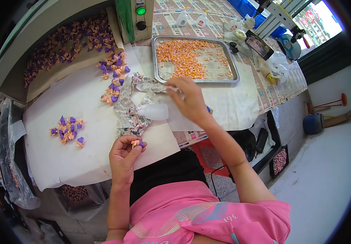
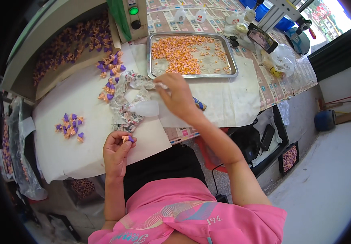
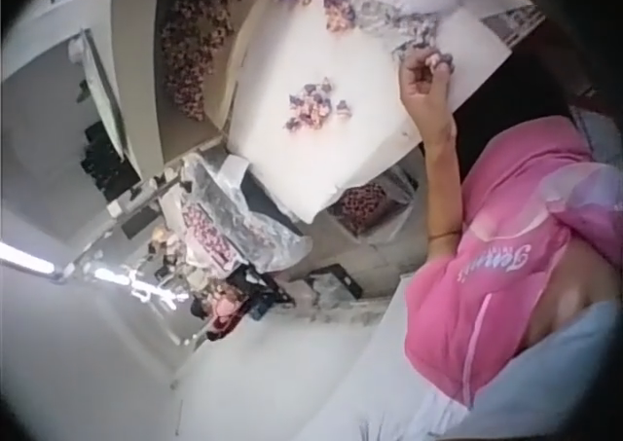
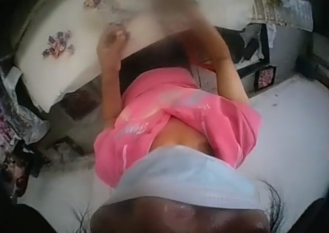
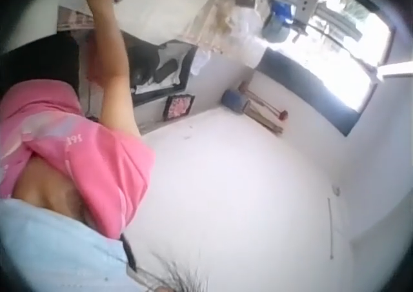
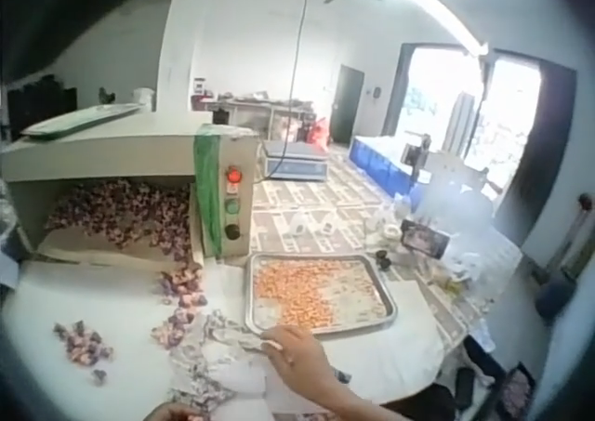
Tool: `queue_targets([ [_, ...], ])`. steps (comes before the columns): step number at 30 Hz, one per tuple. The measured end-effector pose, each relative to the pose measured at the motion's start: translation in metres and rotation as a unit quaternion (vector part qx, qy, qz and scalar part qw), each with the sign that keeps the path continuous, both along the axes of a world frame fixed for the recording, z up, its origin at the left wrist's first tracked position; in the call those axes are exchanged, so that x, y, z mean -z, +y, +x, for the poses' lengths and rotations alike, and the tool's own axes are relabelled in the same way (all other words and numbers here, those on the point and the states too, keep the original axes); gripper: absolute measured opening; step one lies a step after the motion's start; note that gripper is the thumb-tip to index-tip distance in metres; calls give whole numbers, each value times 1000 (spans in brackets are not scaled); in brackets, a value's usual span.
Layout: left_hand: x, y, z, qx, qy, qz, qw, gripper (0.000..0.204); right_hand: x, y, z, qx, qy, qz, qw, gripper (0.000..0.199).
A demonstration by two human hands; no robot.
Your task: Assembling small decorative components by applying glue and attaching beads to plastic flower pieces.
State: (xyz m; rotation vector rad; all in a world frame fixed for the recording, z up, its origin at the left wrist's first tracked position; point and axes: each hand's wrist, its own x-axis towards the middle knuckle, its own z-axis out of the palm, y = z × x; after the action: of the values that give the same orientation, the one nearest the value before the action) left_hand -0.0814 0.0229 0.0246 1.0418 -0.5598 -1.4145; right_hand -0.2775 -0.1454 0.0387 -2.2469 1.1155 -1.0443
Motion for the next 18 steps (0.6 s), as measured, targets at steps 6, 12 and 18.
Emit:
queue_targets([
  [6, -7, 3, 0, -12, 12, -7, 1000, 21, 6, -87, 6, 30, 94, -40, 994, 11],
  [12, -10, 7, 5, -10, 5, -2, 1000, 26, 10, -111, 19, 12, 174, 17, 985, 10],
  [18, -9, 10, 12, -5, 13, -11, 1000, 21, 14, -109, 23, -17, 230, -27, 973, 11],
])
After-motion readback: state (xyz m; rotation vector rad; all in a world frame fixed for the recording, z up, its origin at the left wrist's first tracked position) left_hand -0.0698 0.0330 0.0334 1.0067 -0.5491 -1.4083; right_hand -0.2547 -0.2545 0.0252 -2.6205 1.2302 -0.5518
